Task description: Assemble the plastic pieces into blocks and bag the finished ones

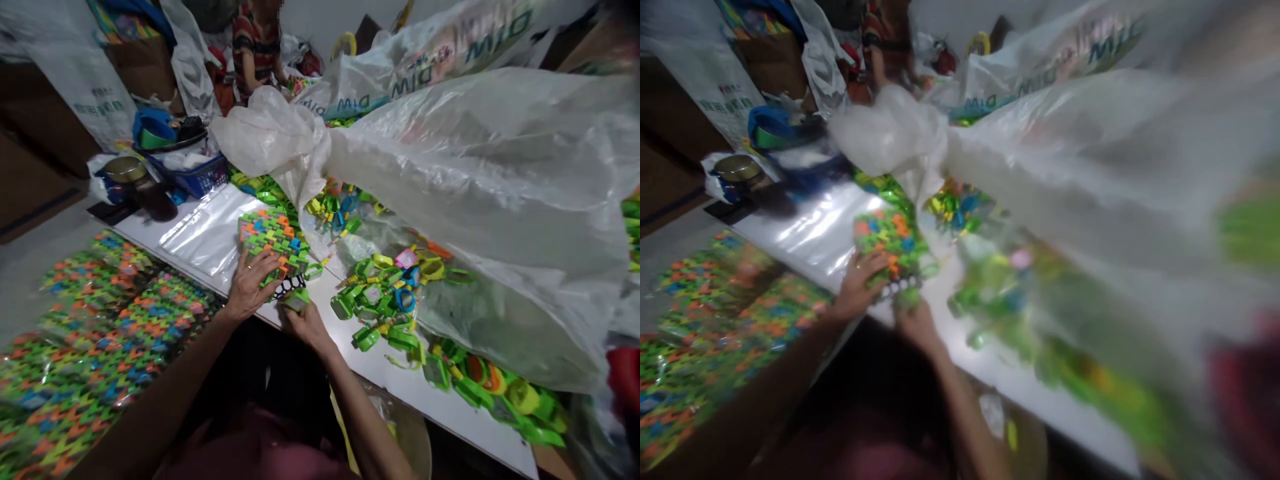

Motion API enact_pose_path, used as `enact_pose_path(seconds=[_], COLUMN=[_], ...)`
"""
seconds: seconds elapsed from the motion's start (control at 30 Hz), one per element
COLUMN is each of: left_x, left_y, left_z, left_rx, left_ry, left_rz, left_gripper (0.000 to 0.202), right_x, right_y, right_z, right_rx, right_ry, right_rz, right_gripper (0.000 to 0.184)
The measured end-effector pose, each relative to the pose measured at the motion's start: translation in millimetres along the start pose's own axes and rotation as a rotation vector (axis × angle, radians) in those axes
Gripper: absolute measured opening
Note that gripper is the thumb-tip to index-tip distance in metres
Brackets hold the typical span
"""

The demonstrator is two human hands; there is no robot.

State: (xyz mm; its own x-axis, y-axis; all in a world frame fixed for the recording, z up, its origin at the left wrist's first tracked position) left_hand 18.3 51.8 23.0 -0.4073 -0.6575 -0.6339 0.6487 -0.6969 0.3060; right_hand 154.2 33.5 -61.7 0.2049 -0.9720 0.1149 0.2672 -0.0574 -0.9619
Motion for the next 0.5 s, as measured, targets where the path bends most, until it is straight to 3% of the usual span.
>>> enact_pose_path(seconds=[0.1, 0.2, 0.3, 0.5], left_x=[0, 0, 0, -4], left_y=[5, 7, 10, 20], left_z=[4.0, 5.3, 4.3, 14.8], left_rx=[0.001, -0.004, -0.003, -0.001], left_ry=[0.025, 0.028, 0.019, 0.073], left_rz=[-0.038, -0.049, -0.073, -0.123], left_gripper=[0.031, 0.036, 0.038, 0.029], right_x=[-8, -18, -26, -26], right_y=[3, -16, -29, -42], right_z=[-23, -26, -28, -46], right_rx=[-0.057, 0.168, 0.392, 0.479], right_ry=[0.053, 0.03, -0.023, -0.083], right_rz=[0.004, 0.108, 0.116, 0.085], right_gripper=[0.018, 0.019, 0.025, 0.033])
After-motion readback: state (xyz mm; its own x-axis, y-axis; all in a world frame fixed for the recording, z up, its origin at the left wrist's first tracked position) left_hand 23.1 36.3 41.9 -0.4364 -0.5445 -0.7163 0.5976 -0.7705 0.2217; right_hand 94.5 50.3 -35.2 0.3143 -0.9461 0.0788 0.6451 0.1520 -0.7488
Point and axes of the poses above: each hand's wrist, its own x-axis away from the middle knuckle, its own z-axis out of the back of the hand, y = z × x, the point moved 10 cm from there along -x, towards the middle knuckle, and after that the axes turned 7 degrees about -z, right-handed, at the moved point
